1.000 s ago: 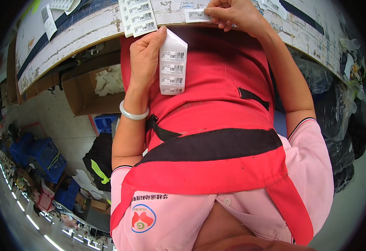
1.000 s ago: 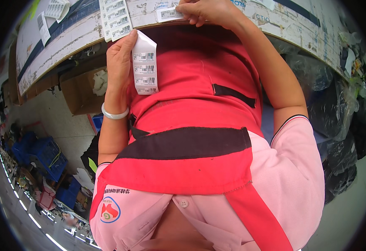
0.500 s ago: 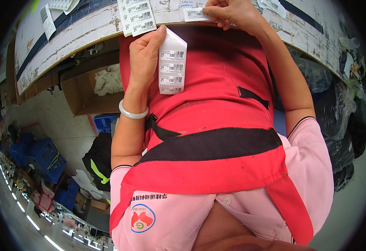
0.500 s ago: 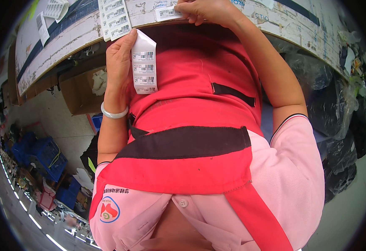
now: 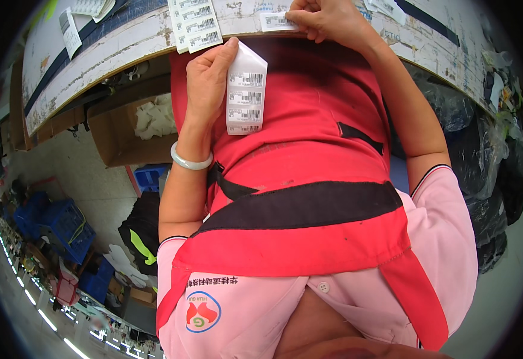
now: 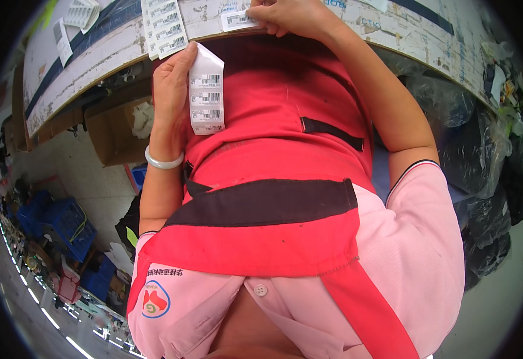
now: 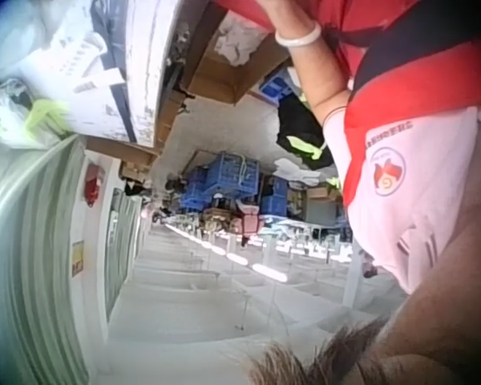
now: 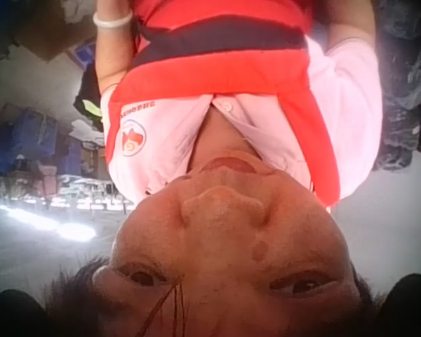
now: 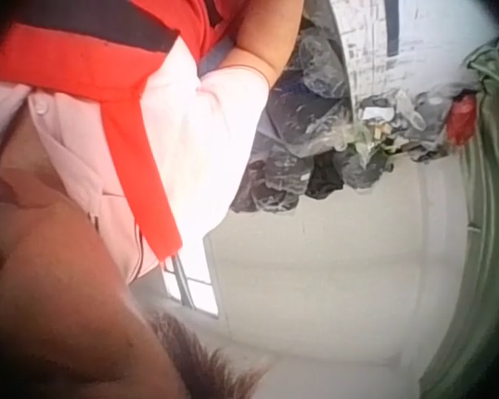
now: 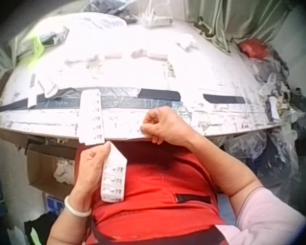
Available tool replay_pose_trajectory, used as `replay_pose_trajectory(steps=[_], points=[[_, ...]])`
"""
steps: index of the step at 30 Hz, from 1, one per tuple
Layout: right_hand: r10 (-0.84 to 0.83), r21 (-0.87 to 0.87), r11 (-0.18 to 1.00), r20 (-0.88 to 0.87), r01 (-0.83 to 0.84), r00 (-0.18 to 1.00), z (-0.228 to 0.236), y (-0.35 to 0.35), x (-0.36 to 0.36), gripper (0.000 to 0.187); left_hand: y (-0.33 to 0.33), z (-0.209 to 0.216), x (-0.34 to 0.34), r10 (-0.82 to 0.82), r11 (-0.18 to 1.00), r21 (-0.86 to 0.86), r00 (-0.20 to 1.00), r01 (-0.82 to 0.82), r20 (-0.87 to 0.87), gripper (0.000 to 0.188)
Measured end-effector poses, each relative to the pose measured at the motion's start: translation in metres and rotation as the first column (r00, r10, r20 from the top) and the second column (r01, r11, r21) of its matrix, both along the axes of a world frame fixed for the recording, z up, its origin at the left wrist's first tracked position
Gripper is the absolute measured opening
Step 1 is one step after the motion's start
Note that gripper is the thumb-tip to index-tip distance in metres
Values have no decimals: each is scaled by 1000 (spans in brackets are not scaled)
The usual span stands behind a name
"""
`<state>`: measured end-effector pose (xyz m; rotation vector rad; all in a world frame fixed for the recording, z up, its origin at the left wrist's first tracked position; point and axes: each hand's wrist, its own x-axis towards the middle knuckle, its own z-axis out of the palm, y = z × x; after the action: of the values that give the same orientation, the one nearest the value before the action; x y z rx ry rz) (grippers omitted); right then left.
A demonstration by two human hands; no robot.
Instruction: The recorder is picking up and folding small labels or barcodes at a workstation.
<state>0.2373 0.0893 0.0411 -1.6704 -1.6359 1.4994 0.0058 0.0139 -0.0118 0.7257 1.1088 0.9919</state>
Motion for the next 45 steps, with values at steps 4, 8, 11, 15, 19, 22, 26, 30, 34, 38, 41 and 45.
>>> replay_pose_trajectory(steps=[4, 8, 11, 15, 19, 22, 26, 30, 34, 38, 41, 45], points=[[-19, -13, 1000, -246, 17, 969, -2, -3, 21, 17, 0, 1, -2, 3, 1000, 28, 1000, -3, 6, 29], [-131, 130, 977, -275, 172, 953, -5, 5, 72, 16, -5, 4, -7, 73, 997, -4, 997, -73, -3, 28], [10, 323, 915, -616, 241, 787, -33, 19, 164, 18, 1, 10, -6, 10, 1000, 24, 998, -12, 58, 29], [-499, 472, 836, 441, 281, 746, -58, 24, 184, 25, 2, 13, -6, 48, 998, 30, 999, -49, 18, 29], [-578, 551, 780, 454, 296, 678, -12, 7, 137, 35, 1, 10, -7, 96, 993, 66, 995, -95, -19, 27], [-440, 611, 757, 218, 230, 871, -9, -17, 107, 18, 4, 15, 3, 96, 987, 132, 995, -95, -4, 28], [-20, -73, 997, -236, 3, 971, 15, -70, -16, 18, -3, 21, 4, 156, 974, 173, 988, -150, -21, 29], [16, -172, 980, -425, -98, 905, -2, -78, -37, 19, -3, 31, 7, 139, 958, 250, 990, -142, 30, 27], [42, -172, 977, -425, -126, 904, 2, -75, -37, 19, -4, 43, -7, 18, 883, 468, 994, 33, -104, 27], [75, -38, 994, -420, -100, 904, -7, -81, -36, 19, -3, 43, -18, -262, 866, 358, 927, 349, -269, 28], [40, 39, 999, -436, -26, 899, -12, -83, -37, 17, -4, 41, -18, -354, 903, 168, 905, 396, -236, 30], [-20, 65, 996, -472, 58, 881, -6, -84, -38, 14, -6, 43, -14, -351, 907, 116, 880, 404, -321, 24]])
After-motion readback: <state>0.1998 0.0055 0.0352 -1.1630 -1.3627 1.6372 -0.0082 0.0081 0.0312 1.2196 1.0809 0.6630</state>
